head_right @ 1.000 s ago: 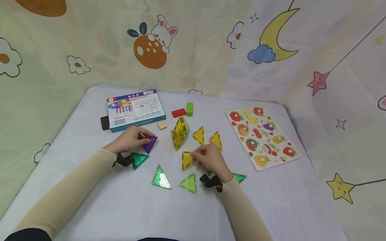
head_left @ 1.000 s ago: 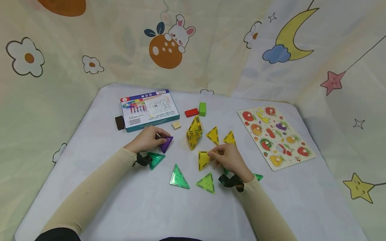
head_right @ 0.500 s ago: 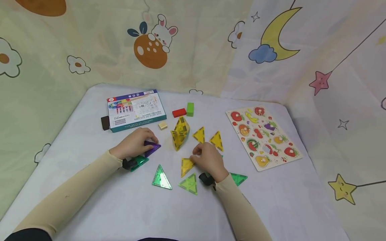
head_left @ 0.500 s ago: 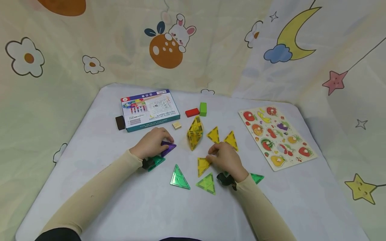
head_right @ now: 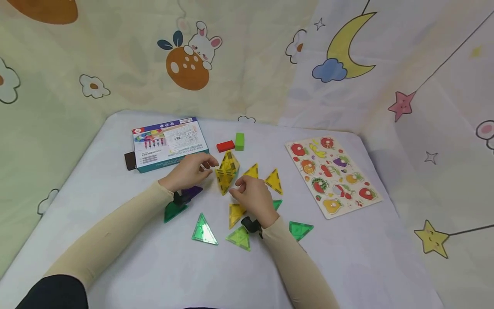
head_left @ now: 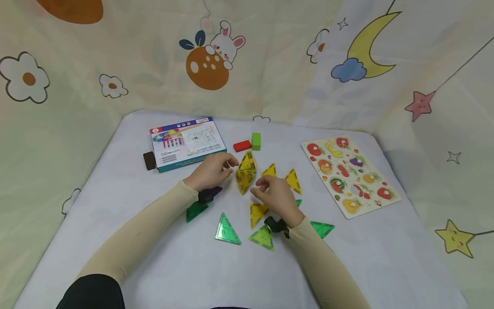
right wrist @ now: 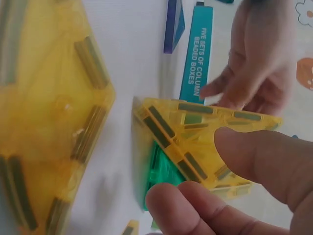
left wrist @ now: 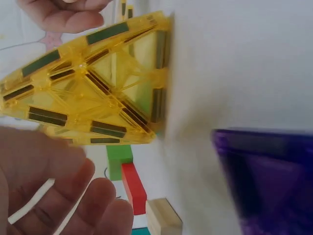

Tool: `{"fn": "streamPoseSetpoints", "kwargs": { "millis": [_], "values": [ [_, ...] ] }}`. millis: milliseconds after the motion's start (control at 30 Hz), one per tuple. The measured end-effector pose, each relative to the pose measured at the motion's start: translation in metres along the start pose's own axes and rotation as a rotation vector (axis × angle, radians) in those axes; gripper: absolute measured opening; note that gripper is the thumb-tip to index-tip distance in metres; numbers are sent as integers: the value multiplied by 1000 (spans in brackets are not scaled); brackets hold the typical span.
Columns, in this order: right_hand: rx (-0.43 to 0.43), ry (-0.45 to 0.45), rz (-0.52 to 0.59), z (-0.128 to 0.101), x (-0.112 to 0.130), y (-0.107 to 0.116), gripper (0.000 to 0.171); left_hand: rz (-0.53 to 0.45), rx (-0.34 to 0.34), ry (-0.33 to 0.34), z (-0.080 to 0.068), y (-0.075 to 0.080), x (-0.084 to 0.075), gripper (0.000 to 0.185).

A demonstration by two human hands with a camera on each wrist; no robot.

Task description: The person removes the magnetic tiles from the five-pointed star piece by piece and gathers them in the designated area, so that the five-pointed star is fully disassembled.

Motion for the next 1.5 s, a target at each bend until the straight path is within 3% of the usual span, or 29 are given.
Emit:
{"fn": "streamPoseSetpoints", "kwargs": {
  "millis": [200,500,700,833,1100,1333,1500],
  "values": [
    [-7,-20,-3,3,9,-3,30,-54,-21,24,24,4,4,28],
    [5,-59,-103,9,13,-13,43,-108,139,85,45,-14,6,24],
    [-61,-21,-268,11,19,-16,60,-130,142,72,41,-16,5,19],
    [-96,-14,-334,9,18,-14,60,-141,136,68,37,-17,5,19],
    [-86,-41,-331,4,8,-4,36,-171,93,87,23,-21,9,21],
    [-64,-51,-258,0,0,0,30,-231,56,69,10,-29,8,19],
    [-59,-17,-246,-1,0,0,30,-281,27,95,-2,-32,7,18]
  ]
}}
Point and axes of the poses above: each hand's wrist, its own z-axis towards the middle knuckle, its own y-axis out of the back of the hand, x = y × z, the point moved 7 cm from there along z, towards the middle knuckle
